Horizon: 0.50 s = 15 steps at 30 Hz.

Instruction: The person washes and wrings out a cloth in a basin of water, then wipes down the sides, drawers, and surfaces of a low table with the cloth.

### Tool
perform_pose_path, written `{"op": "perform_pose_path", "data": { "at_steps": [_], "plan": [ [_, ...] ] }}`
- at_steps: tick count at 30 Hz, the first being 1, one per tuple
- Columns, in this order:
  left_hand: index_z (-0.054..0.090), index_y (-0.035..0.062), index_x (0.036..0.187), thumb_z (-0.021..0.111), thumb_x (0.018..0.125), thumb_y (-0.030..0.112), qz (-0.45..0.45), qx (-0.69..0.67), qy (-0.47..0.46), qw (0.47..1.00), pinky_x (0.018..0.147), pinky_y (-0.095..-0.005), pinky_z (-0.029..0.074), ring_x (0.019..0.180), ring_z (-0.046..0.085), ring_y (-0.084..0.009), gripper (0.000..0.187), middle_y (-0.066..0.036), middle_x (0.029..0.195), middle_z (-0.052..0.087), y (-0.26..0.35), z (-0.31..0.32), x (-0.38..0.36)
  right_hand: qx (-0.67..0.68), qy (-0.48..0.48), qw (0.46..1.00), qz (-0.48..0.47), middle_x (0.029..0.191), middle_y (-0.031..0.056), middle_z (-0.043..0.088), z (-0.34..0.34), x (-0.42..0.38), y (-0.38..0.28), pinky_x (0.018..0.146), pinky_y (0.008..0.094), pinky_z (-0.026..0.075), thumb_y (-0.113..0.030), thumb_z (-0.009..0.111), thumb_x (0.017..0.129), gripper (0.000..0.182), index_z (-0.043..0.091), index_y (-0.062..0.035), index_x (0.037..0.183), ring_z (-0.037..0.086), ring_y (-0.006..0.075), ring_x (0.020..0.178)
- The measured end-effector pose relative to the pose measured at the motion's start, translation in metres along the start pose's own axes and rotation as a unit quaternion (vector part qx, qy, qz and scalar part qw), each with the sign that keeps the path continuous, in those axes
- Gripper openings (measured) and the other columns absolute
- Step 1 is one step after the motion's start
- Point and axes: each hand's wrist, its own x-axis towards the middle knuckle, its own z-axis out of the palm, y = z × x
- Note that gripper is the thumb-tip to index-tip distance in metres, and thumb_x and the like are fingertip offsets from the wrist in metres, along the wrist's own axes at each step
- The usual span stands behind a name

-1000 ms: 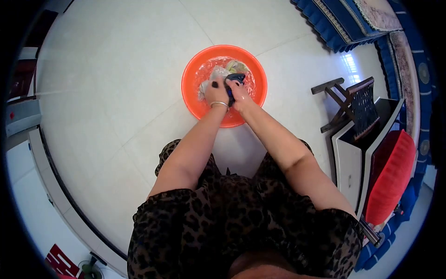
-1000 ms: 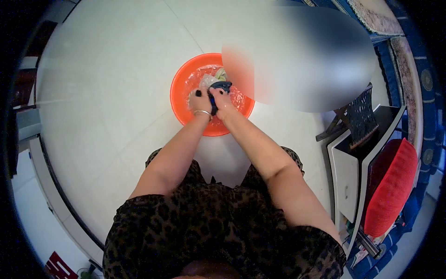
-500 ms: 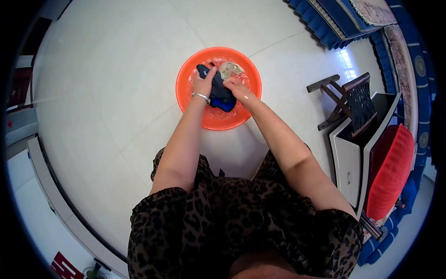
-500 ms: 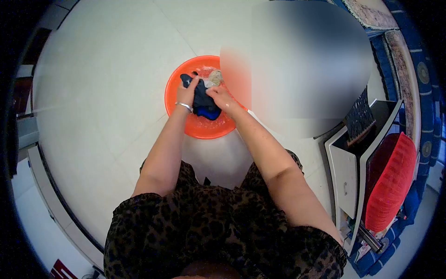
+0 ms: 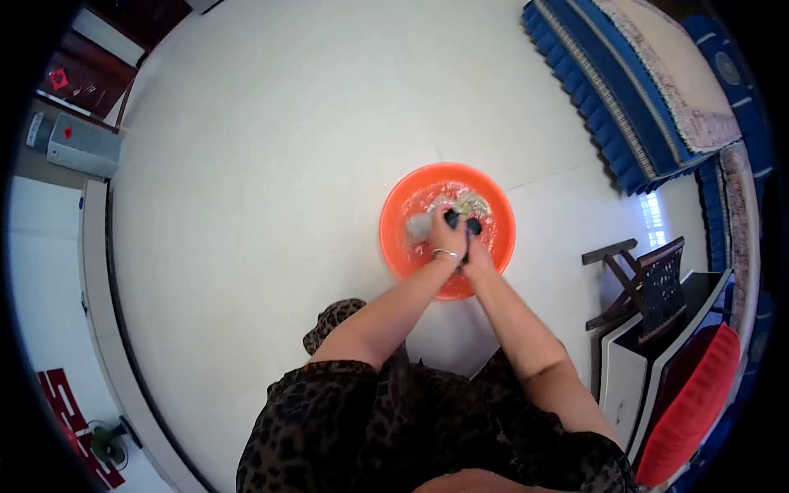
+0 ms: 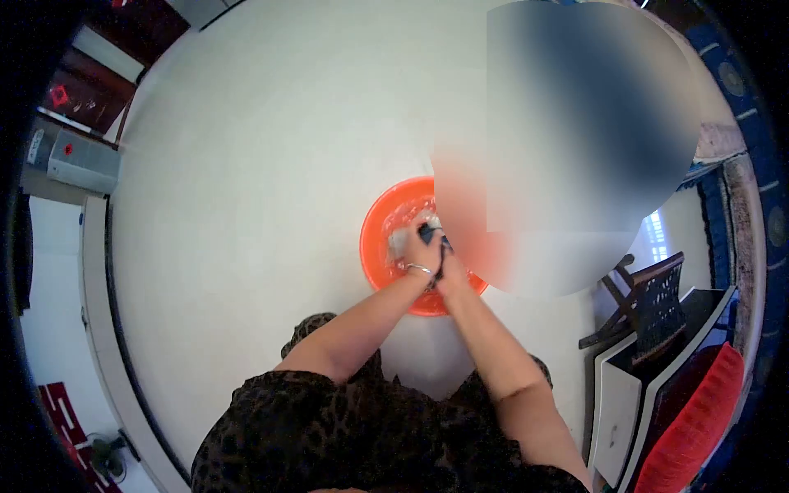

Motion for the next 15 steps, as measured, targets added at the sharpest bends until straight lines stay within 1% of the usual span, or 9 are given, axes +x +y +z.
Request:
{"op": "perform_pose_path", "data": {
  "at_steps": [2, 4, 6, 7, 9, 11, 12, 13, 15],
  "plan": [
    [0.060, 0.0000, 0.108, 0.063, 0.086, 0.033, 0.017, 0.041, -0.039, 0.998, 0.088, -0.0419, 0.045, 0.098, 0.060, -0.0384, 0.039, -0.026, 0.099, 0.062, 0.014, -0.003, -0.002, 0.003, -0.022, 0.999, -0.024, 0.106, 0.0128, 0.064, 0.002, -0.003, -0.002, 0.079, 0.0387, 0.054, -0.026, 0.050, 0.096, 0.034, 0.054, 0.0000, 0.117, 0.064, 0.0248, 0.090],
    [0.061, 0.0025, 0.103, 0.061, 0.087, 0.035, 0.046, 0.060, -0.087, 0.993, 0.084, -0.0461, 0.045, 0.098, 0.058, -0.0401, 0.037, -0.023, 0.101, 0.060, 0.027, -0.004, -0.025, 0.030, -0.063, 0.997, -0.025, 0.107, 0.0131, 0.064, 0.006, -0.009, -0.015, 0.079, 0.0391, 0.054, -0.026, 0.050, 0.096, 0.034, 0.053, -0.0003, 0.118, 0.064, 0.0253, 0.091],
    [0.061, 0.0011, 0.105, 0.056, 0.090, 0.043, 0.081, 0.081, -0.140, 0.984, 0.083, -0.0464, 0.045, 0.099, 0.058, -0.0408, 0.045, -0.025, 0.101, 0.061, 0.056, -0.010, -0.052, 0.048, -0.093, 0.995, -0.006, 0.108, 0.0135, 0.063, 0.011, -0.022, -0.026, 0.080, 0.0395, 0.054, -0.027, 0.050, 0.096, 0.035, 0.053, -0.0005, 0.119, 0.063, 0.0259, 0.092],
    [0.062, -0.0006, 0.102, 0.055, 0.090, 0.045, 0.042, 0.095, -0.134, 0.986, 0.082, -0.0464, 0.046, 0.096, 0.060, -0.0406, 0.048, -0.025, 0.099, 0.062, 0.058, -0.011, -0.049, 0.047, -0.080, 0.996, 0.000, 0.108, 0.0136, 0.063, 0.017, -0.028, -0.026, 0.080, 0.0396, 0.054, -0.027, 0.051, 0.096, 0.035, 0.053, -0.0007, 0.119, 0.063, 0.0261, 0.093],
    [0.064, -0.0040, 0.096, 0.053, 0.090, 0.049, -0.030, 0.124, -0.133, 0.983, 0.081, -0.0464, 0.048, 0.091, 0.063, -0.0402, 0.055, -0.027, 0.096, 0.065, 0.060, -0.018, -0.033, 0.015, 0.011, 1.000, -0.008, 0.109, 0.0140, 0.062, 0.037, -0.035, -0.016, 0.081, 0.0400, 0.054, -0.028, 0.051, 0.096, 0.036, 0.052, -0.0010, 0.119, 0.063, 0.0267, 0.094],
    [0.065, -0.0052, 0.095, 0.048, 0.090, 0.055, -0.133, 0.112, -0.083, 0.981, 0.080, -0.0461, 0.048, 0.091, 0.063, -0.0387, 0.063, -0.028, 0.095, 0.065, 0.004, -0.006, 0.011, -0.007, 0.032, 0.999, -0.008, 0.110, 0.0143, 0.062, 0.039, -0.039, -0.017, 0.081, 0.0404, 0.054, -0.028, 0.052, 0.096, 0.036, 0.052, -0.0013, 0.120, 0.063, 0.0272, 0.095],
    [0.063, -0.0078, 0.099, 0.048, 0.090, 0.057, -0.062, 0.065, -0.044, 0.995, 0.079, -0.0466, 0.047, 0.090, 0.064, -0.0374, 0.067, -0.028, 0.095, 0.065, -0.011, -0.001, 0.019, -0.017, 0.034, 0.999, -0.003, 0.111, 0.0145, 0.062, 0.036, -0.037, -0.018, 0.081, 0.0406, 0.054, -0.028, 0.052, 0.095, 0.037, 0.052, -0.0014, 0.120, 0.063, 0.0275, 0.095],
    [0.062, -0.0081, 0.102, 0.049, 0.090, 0.056, -0.060, 0.064, -0.045, 0.995, 0.079, -0.0465, 0.047, 0.090, 0.064, -0.0367, 0.066, -0.028, 0.097, 0.065, 0.015, -0.010, 0.013, -0.013, 0.019, 0.999, 0.026, 0.111, 0.0131, 0.062, 0.032, -0.032, -0.024, 0.079, 0.0397, 0.055, -0.028, 0.058, 0.092, 0.037, 0.053, -0.0060, 0.121, 0.062, 0.0255, 0.096],
    [0.059, -0.0069, 0.106, 0.055, 0.089, 0.051, -0.036, 0.029, -0.035, 0.998, 0.080, -0.0450, 0.046, 0.090, 0.063, -0.0350, 0.060, -0.025, 0.099, 0.065, 0.047, -0.015, 0.009, -0.092, 0.048, 0.994, -0.025, 0.110, 0.0122, 0.063, 0.036, -0.049, -0.034, 0.080, 0.0407, 0.054, -0.035, 0.056, 0.092, 0.037, 0.055, -0.0088, 0.119, 0.064, 0.0232, 0.091]
  ]
}}
